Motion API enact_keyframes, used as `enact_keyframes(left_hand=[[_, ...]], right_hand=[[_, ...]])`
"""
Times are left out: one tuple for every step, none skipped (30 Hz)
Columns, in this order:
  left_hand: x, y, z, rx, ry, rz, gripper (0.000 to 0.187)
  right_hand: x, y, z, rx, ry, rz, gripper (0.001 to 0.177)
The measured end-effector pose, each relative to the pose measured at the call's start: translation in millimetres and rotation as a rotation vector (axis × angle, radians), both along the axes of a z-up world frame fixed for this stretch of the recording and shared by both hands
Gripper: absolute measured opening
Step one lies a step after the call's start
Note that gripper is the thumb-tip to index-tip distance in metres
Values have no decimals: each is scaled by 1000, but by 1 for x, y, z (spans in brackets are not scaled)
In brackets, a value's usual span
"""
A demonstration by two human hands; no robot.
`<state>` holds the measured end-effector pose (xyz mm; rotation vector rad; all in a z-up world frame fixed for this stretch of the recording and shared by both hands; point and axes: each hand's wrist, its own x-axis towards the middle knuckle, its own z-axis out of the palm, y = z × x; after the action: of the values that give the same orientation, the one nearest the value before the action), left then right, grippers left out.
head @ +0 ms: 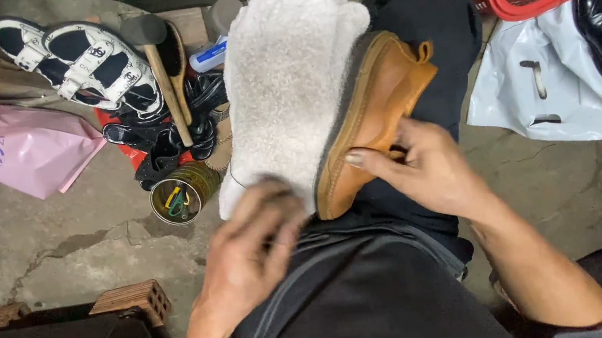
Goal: Hand-sewing the sole of a leather shoe and singeing the thread ends with a lighter.
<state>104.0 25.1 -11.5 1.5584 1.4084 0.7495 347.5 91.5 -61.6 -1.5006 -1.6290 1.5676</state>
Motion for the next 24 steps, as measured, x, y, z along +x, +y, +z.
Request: enact_keyframes(left_hand=[[0,-1,-10,1,1,-5,11],[-1,-2,-20,30,4,66,9],[-2,-4,-30,60,7,138,10],[5,4,-27,59,5,135,10],[13,12,-25,69,-30,126,11],[21,20,-21,78,-62,115,12],[26,23,-25,77,-62,111,12],[30,28,-29,89,-13,98,10],[34,33,-33,102,35,85,10],[36,34,-37,101,34,75,10],[39,35,-41,116,57,75,9],[42,35,-45,130,82,77,10],[44,36,-46,128,83,69,10],[46,36,-47,181,167,58,8],[46,36,-48,234,252,47,8],[48,37,-51,236,253,49,8],[49,38,-52,221,256,28,11],[49,39,-53,211,265,16,13],[47,40,-55,218,272,27,13],[45,40,-58,102,81,56,14],[44,40,-62,-14,-110,82,16],[25,39,-55,-22,-113,80,16],[6,38,-49,-78,-236,142,20],[-13,38,-42,-129,-356,206,28]], right_hand=[[-3,2,1,1,1,-5,16],[-6,4,2,-29,52,-10,16],[-10,5,3,-58,103,-16,15],[-11,7,4,-59,100,-19,15],[-12,8,7,-69,108,-16,16],[-12,9,8,-78,119,-14,17],[-10,9,9,-79,119,-18,17],[-10,9,10,-79,136,-16,17],[-9,11,10,-78,153,-14,17],[-6,9,6,-78,153,-24,17],[-3,7,1,-87,137,-16,18],[1,5,-4,-97,123,-6,20],[1,5,-3,-99,125,-13,20],[1,6,-2,-101,132,-18,18],[0,6,-1,-103,139,-23,16],[0,6,-2,-101,140,-20,16],[0,6,-2,-96,126,-11,15],[-2,8,-3,-85,117,8,15],[-4,11,1,-77,122,19,15],[-6,12,5,-54,86,0,18],[-7,13,8,-32,51,-19,23],[-6,13,6,-39,47,-23,23],[-5,12,4,-61,50,-27,25],[-3,13,2,-76,55,-29,28]])
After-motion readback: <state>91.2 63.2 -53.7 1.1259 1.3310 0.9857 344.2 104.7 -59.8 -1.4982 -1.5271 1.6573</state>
